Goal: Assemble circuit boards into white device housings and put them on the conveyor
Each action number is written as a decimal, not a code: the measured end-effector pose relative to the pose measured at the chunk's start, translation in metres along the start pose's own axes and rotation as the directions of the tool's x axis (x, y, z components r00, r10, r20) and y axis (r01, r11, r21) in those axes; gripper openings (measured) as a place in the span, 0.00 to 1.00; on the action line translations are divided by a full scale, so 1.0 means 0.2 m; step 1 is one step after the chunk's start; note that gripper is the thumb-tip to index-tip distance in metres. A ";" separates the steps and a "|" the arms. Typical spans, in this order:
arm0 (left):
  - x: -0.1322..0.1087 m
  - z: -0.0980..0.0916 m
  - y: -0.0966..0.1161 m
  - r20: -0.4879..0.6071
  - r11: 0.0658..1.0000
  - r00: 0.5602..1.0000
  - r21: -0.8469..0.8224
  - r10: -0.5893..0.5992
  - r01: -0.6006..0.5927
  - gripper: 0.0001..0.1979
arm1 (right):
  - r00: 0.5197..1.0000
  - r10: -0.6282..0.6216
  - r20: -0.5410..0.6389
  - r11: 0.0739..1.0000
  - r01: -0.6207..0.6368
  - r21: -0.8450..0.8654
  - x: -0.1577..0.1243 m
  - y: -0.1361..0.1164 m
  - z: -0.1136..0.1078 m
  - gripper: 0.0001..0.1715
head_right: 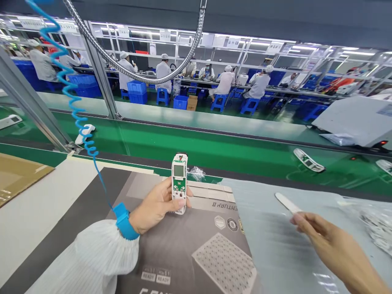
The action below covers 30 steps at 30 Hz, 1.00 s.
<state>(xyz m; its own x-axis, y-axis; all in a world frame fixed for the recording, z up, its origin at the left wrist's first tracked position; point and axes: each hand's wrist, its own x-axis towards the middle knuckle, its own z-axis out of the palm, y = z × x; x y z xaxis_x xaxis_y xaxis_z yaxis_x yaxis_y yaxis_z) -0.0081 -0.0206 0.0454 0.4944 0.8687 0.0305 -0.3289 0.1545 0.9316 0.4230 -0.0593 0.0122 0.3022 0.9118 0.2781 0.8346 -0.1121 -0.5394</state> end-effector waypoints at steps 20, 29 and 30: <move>0.01 0.02 -0.03 -0.050 0.994 0.998 0.102 0.033 -0.028 0.19 | 0.940 -0.311 0.141 0.950 0.314 0.007 0.11 -0.90 0.61 0.16; 0.00 0.03 -0.03 -0.032 0.979 0.994 0.179 0.101 -0.094 0.11 | 0.965 -0.176 -0.196 0.916 0.088 -0.393 0.00 -0.18 0.08 0.23; 0.00 0.02 -0.03 -0.035 0.978 0.993 0.183 0.111 -0.103 0.11 | 0.958 -0.132 -0.254 0.914 0.018 -0.406 -0.01 -0.09 0.05 0.24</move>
<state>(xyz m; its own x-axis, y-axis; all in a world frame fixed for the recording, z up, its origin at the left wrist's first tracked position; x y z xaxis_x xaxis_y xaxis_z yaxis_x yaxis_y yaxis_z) -0.0021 -0.0237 0.0416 0.4262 0.8965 0.1207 -0.2250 -0.0242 0.9741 0.4039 -0.0551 0.0140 0.2962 0.7880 0.5398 0.9551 -0.2461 -0.1648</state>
